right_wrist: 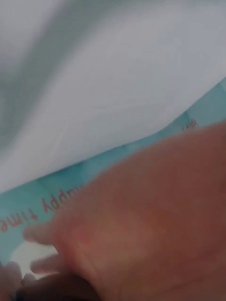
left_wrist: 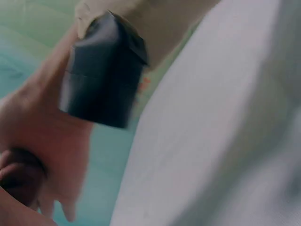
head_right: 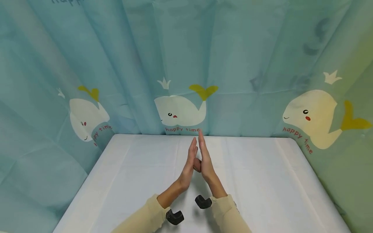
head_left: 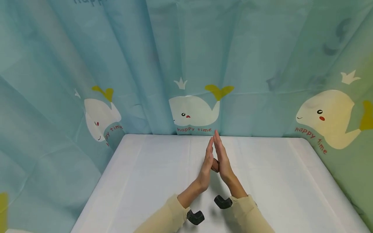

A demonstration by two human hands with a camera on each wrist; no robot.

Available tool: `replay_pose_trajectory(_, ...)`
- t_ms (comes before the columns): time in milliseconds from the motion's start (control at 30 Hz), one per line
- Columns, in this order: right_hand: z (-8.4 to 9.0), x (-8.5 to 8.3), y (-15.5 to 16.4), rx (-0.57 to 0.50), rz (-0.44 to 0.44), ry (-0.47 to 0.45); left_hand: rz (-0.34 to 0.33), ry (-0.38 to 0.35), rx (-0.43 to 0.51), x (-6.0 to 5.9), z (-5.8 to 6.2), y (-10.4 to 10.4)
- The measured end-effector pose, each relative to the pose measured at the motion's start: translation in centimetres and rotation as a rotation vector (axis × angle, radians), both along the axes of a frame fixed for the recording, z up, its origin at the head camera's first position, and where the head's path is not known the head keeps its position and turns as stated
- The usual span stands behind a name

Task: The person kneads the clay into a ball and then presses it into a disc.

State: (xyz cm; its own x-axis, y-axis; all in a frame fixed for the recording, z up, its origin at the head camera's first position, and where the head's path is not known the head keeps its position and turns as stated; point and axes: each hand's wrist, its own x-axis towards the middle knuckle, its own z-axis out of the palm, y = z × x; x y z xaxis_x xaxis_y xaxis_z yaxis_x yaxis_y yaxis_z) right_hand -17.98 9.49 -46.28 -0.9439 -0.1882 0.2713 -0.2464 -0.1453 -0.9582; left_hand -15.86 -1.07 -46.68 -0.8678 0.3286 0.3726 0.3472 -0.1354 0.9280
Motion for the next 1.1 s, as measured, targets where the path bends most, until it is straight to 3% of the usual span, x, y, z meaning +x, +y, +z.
replay_pose_trajectory(133,-0.6,0.4,-0.3,-0.004,0.049,-0.015,0.05,0.01,0.041,-0.3,0.6,0.2)
replay_pose_trajectory(233,-0.9,1.0,-1.0,-0.015,0.029,0.019,0.11,-0.035,0.079,-0.8,0.7,0.2)
replay_pose_trajectory(367,-0.8,2.0,-2.0,-0.034,0.004,0.066,0.215,-0.113,0.118,-1.9,0.3,-0.2)
replay_pose_trajectory(500,-0.1,3.0,-2.9,-0.004,0.018,0.116,0.303,-0.12,0.135,-3.1,-0.1,-0.6)
replay_pose_trajectory(600,0.7,3.2,-2.9,0.019,0.017,0.144,0.296,-0.106,0.143,-3.2,-0.3,-0.6)
replay_pose_trajectory(833,1.5,2.1,-1.4,0.01,-0.058,0.101,0.159,-0.01,0.08,-1.1,0.5,0.8)
replay_pose_trajectory(967,0.9,1.8,-1.1,-0.009,-0.035,0.087,0.166,0.009,0.123,-0.5,1.1,1.1)
replay_pose_trajectory(1100,0.4,2.1,-1.5,-0.019,-0.002,0.082,0.205,0.035,0.147,-0.7,1.3,0.9)
